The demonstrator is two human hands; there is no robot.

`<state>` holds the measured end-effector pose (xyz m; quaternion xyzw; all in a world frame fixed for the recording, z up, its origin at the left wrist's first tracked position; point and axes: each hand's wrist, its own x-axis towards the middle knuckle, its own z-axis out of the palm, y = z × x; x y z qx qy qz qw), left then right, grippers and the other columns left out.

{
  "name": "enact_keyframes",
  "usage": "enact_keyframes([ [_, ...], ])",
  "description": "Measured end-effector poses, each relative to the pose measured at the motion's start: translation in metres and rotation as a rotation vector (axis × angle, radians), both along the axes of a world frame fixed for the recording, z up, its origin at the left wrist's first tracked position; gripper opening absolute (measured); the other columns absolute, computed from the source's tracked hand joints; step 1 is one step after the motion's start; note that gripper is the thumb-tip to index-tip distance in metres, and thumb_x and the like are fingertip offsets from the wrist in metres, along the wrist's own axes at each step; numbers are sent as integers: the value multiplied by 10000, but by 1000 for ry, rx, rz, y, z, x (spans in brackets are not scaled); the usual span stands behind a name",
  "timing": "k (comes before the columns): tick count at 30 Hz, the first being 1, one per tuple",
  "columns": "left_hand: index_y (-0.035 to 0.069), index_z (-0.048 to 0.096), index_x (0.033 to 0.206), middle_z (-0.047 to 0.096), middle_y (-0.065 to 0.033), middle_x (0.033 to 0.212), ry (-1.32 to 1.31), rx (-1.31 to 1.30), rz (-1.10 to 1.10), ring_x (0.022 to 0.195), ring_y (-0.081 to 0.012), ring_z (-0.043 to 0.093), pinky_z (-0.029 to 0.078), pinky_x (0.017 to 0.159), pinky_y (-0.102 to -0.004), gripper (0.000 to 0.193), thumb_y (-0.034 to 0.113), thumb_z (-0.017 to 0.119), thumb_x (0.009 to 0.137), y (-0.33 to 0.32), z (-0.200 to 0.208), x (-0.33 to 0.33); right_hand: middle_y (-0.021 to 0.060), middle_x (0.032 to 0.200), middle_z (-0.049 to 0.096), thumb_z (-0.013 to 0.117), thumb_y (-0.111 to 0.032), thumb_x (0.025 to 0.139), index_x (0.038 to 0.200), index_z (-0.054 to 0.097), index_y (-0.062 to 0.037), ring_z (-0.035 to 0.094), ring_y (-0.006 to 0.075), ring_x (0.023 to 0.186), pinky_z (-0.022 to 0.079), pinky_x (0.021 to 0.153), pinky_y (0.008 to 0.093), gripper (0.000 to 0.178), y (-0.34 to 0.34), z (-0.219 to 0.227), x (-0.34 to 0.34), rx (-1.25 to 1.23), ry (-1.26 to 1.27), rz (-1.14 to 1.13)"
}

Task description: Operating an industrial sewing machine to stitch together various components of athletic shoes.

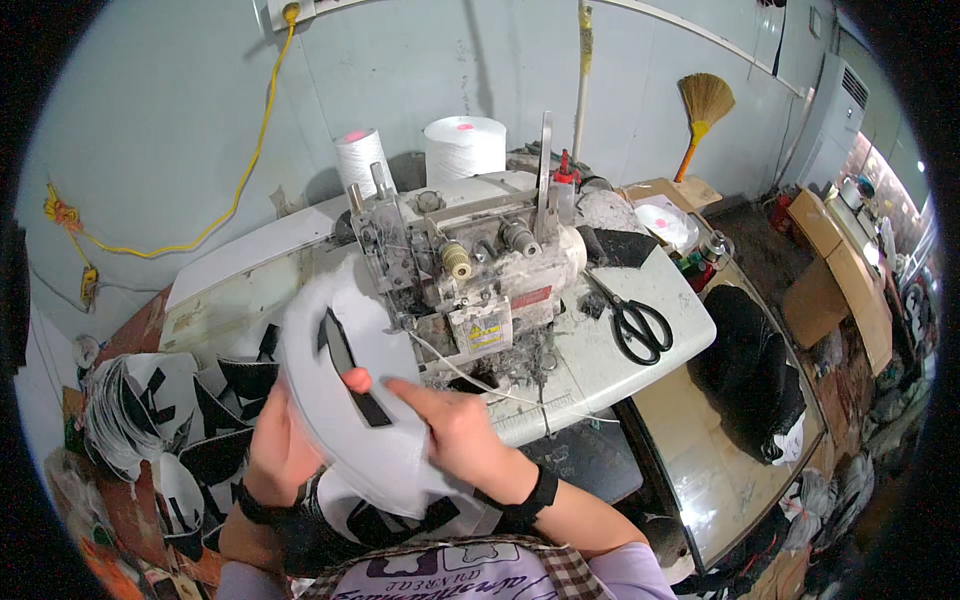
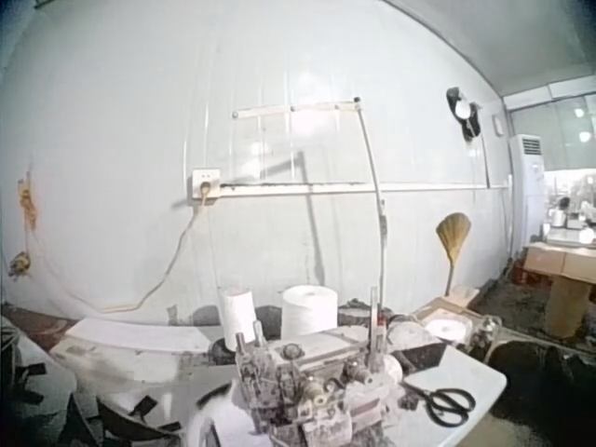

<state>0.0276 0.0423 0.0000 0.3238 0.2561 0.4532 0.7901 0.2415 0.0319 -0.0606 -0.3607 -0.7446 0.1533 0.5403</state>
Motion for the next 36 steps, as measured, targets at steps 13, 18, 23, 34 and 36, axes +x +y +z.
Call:
enact_keyframes([
  [13,51,598,1117,629,-15,1047,284,332,472,909,-99,597,492,803,-261,285,309,513,1032,75,-11,-29,79,661,568,650,15,674,1259,595,-41,574,253,556,473,534,373,591,17,-7,3,135,-277,-88],
  [18,37,606,1019,661,-50,967,588,397,311,839,-171,664,560,686,-326,165,179,542,965,57,-8,-77,92,615,550,653,15,776,1241,620,-50,545,251,484,454,500,376,471,25,6,1,122,-296,-148],
  [23,-35,612,1124,703,-132,965,679,200,-21,869,-235,708,589,634,-333,221,114,585,964,-17,-3,-28,99,642,587,666,-19,795,1056,652,-49,567,286,508,462,499,384,263,20,-9,8,-180,101,-103],
  [34,-27,703,839,672,-85,678,1036,754,579,571,-145,596,454,542,-316,215,182,699,889,79,-41,-7,109,832,616,709,-159,830,983,623,-71,635,340,784,514,681,415,196,1,-22,10,-311,-491,332],
  [36,-63,665,713,615,-73,555,878,729,922,534,-111,542,405,511,-328,383,278,714,880,107,-76,-43,114,833,631,702,-128,834,924,636,-55,638,328,770,513,636,411,133,4,-20,21,-231,-382,306],
])
